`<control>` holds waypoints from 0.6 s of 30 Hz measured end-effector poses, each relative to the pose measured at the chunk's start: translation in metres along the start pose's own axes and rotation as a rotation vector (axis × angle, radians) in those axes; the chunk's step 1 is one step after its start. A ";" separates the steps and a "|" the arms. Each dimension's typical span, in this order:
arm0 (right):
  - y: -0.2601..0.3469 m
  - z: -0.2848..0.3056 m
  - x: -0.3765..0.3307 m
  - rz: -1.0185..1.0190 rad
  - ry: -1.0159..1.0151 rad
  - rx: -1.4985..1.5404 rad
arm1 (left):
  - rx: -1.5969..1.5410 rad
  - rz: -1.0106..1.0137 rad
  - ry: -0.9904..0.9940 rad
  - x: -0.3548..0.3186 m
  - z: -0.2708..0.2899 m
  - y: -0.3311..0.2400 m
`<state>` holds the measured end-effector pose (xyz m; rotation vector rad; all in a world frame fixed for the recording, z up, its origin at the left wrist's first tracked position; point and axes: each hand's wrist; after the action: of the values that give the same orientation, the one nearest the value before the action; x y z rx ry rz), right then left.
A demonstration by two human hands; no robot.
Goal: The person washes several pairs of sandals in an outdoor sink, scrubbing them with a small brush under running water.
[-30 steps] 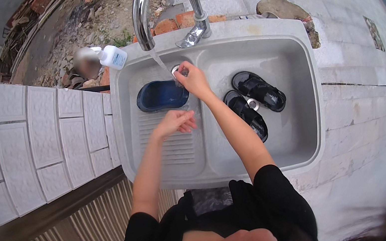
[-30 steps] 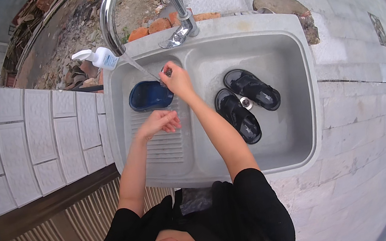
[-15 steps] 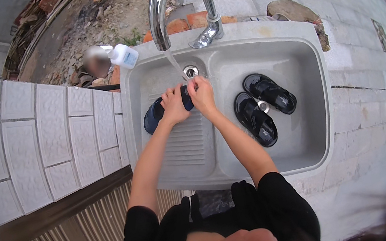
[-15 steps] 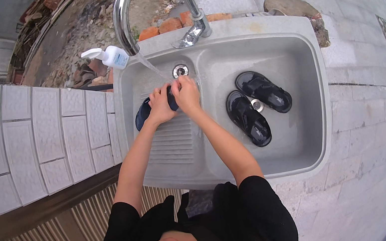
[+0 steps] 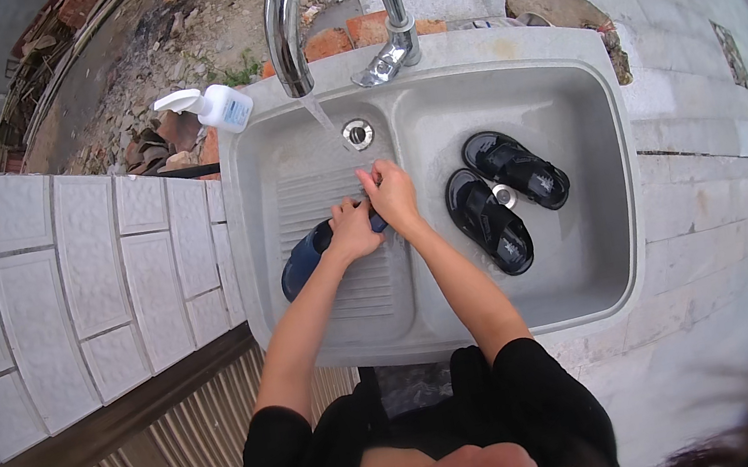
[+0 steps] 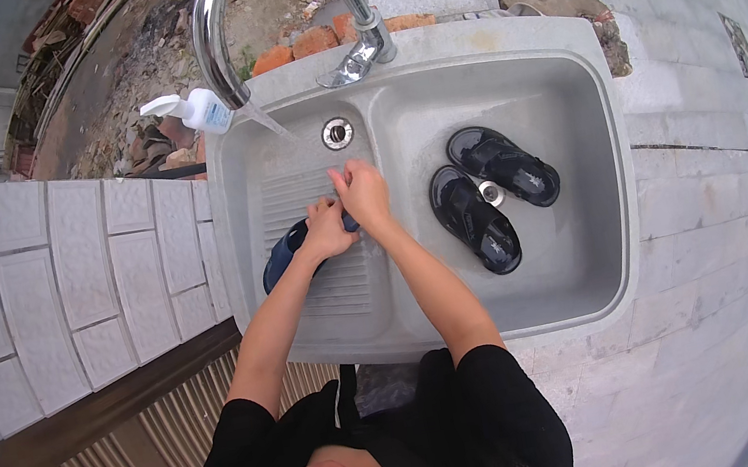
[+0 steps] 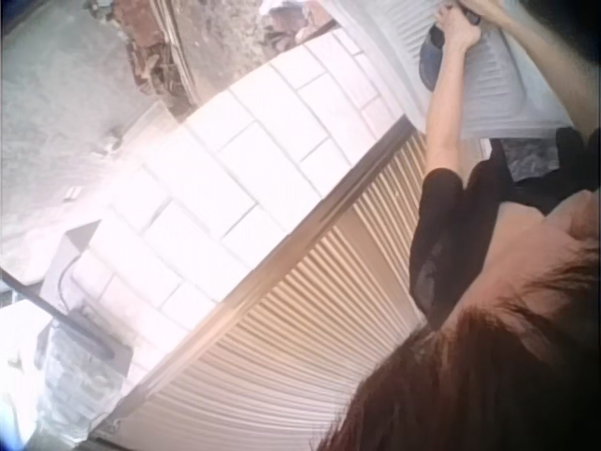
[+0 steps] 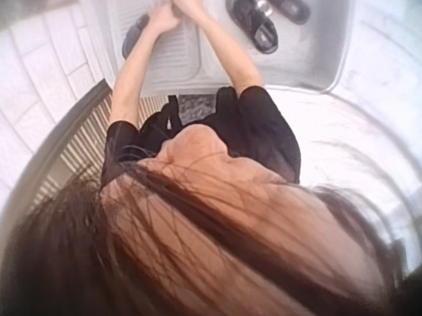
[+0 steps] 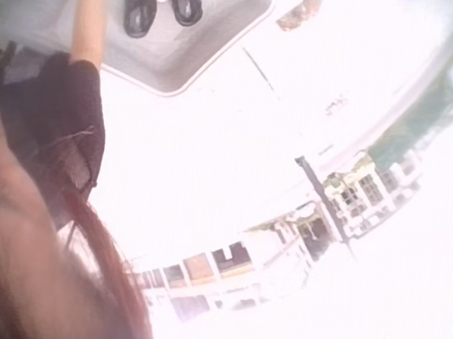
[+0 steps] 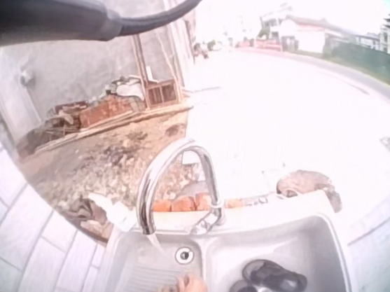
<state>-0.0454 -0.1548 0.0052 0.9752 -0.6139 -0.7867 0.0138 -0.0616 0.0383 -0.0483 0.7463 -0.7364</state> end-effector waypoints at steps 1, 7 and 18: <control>0.008 0.004 -0.006 0.002 -0.058 0.074 | -0.018 -0.011 -0.029 0.000 -0.003 0.002; 0.005 0.002 0.021 0.217 -0.073 0.133 | -0.238 -0.211 -0.051 -0.019 0.015 0.017; 0.042 0.023 0.014 0.474 0.045 0.252 | -0.375 -0.346 -0.124 -0.036 0.036 0.034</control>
<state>-0.0421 -0.1636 0.0539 1.0181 -0.8790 -0.2701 0.0385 -0.0206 0.0767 -0.5696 0.7572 -0.9030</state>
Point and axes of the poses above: each hand's wrist, its own x-axis towards the middle knuckle, its own z-axis out of the back of the hand, y = z × x, and after that the axes turned 6 degrees about z, right-handed
